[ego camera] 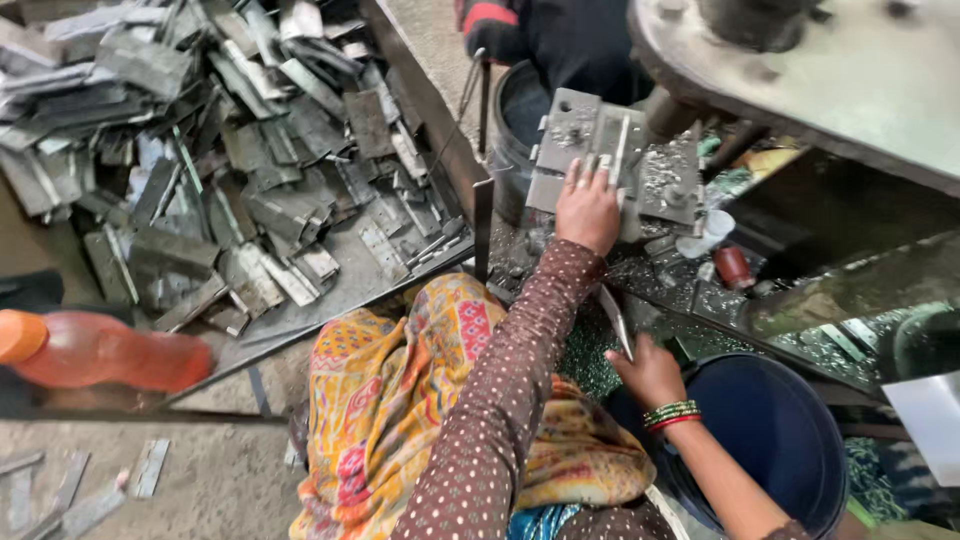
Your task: The person repeatedly picks up metal hinge pieces from a bin, places them into a manual punching machine, and operates the lever to punch holes. The processed pieces are then dropped into a pile on the floor.
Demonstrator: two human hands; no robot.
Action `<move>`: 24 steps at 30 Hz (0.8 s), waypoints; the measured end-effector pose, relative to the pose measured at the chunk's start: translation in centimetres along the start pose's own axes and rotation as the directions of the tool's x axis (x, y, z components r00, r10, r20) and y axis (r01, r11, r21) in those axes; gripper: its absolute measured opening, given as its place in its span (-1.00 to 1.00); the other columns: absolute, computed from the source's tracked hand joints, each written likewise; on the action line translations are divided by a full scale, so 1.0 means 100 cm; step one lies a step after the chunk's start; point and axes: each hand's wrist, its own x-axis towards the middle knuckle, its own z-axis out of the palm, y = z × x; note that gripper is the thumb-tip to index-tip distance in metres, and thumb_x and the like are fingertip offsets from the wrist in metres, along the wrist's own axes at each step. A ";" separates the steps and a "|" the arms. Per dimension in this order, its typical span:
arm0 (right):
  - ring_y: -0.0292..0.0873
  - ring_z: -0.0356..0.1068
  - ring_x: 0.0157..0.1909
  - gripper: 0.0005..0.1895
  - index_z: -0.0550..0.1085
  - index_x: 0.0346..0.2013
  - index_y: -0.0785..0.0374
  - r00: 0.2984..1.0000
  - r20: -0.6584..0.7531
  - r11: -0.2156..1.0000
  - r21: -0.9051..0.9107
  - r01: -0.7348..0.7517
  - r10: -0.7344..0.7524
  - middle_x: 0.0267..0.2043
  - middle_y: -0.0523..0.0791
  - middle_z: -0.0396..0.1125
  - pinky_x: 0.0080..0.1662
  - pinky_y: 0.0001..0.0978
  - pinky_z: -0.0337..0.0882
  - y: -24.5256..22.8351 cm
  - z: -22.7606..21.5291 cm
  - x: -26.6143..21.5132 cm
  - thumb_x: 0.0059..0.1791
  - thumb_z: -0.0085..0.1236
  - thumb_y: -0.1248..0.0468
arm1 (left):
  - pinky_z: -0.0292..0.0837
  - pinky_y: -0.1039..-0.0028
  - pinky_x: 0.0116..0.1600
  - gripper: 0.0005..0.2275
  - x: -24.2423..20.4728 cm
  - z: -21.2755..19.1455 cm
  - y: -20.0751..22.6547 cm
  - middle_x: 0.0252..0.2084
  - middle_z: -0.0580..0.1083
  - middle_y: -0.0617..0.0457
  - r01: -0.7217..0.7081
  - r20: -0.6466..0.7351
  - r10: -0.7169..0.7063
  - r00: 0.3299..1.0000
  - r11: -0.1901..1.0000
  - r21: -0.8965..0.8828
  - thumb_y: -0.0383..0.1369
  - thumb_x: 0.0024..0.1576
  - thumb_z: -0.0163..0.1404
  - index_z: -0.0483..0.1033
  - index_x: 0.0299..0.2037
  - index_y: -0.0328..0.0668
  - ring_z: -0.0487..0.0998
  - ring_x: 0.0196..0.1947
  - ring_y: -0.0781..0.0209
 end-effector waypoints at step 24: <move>0.26 0.52 -0.30 -0.34 0.37 -0.17 0.41 0.991 0.031 0.991 -0.008 0.133 -0.133 -0.39 0.19 0.47 -0.23 0.04 0.50 0.004 -0.055 0.037 -0.10 0.22 -0.18 | -0.18 0.05 0.50 -0.72 0.013 -0.008 -0.015 0.28 0.40 -0.10 0.004 0.084 -0.001 0.996 1.000 -0.031 -0.35 0.16 -0.19 0.64 -0.14 -0.12 0.28 0.38 0.00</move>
